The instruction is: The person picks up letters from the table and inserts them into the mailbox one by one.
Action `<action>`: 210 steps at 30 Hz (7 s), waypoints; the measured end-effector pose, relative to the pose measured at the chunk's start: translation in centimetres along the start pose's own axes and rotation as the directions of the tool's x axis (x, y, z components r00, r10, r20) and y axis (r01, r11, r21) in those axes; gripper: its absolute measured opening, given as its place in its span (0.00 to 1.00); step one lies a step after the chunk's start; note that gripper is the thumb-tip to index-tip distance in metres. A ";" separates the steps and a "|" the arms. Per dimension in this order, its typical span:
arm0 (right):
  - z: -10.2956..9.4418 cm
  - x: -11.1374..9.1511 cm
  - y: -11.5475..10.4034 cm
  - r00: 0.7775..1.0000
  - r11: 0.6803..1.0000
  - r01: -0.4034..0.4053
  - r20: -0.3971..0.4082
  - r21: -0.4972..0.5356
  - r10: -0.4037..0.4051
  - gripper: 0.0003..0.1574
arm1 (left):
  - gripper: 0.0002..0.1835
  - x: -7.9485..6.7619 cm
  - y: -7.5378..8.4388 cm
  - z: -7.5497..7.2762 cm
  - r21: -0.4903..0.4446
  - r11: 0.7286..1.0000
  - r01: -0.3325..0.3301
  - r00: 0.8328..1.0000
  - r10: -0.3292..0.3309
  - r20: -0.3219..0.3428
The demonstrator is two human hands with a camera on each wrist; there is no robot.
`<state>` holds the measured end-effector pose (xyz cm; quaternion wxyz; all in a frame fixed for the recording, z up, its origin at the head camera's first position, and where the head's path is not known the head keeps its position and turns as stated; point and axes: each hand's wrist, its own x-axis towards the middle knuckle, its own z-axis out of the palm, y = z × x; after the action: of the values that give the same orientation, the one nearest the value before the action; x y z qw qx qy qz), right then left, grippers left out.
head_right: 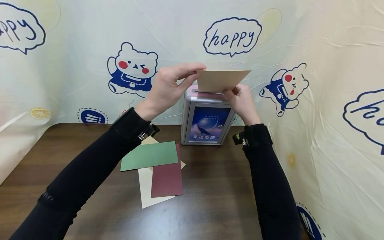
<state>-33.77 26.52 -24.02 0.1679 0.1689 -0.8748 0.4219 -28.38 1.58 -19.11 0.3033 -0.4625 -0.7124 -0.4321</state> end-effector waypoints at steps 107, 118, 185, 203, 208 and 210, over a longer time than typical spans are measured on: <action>21.9 -10.7 -1.3 0.744 0.840 0.424 0.660 -0.339 -0.110 0.42 | 0.61 -29.8 -8.3 -5.5 0.660 0.501 0.559 0.293 -0.865 0.408; 25.0 -10.7 0.7 0.683 0.871 0.266 0.718 -0.413 0.132 0.72 | 0.63 -31.2 -8.5 -5.8 0.663 0.471 0.582 0.276 -0.881 0.384; 21.1 -10.3 1.0 0.800 0.982 0.028 0.593 -0.184 0.088 0.21 | 0.15 -25.6 -6.3 -7.6 0.047 0.593 0.804 0.585 -0.802 0.125; 18.1 -11.0 -1.4 0.624 0.998 0.058 0.781 -0.009 -0.029 0.35 | 0.09 -19.9 0.3 -8.6 -0.055 0.698 0.714 0.700 -0.712 0.062; 17.4 -10.8 -2.0 0.682 0.996 0.087 0.729 -0.007 -0.054 0.25 | 0.08 -19.1 1.2 -8.8 -0.140 0.728 0.671 0.742 -0.657 0.135; 17.5 -10.8 -2.0 0.723 0.991 0.135 0.683 0.004 -0.102 0.15 | 0.07 -18.7 1.6 -8.9 -0.164 0.742 0.651 0.759 -0.627 0.175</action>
<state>-26.00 13.06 -37.63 -0.1341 0.3634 -0.8722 0.2987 -19.38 -13.45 -30.18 0.0458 -0.2428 -0.7919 -0.5584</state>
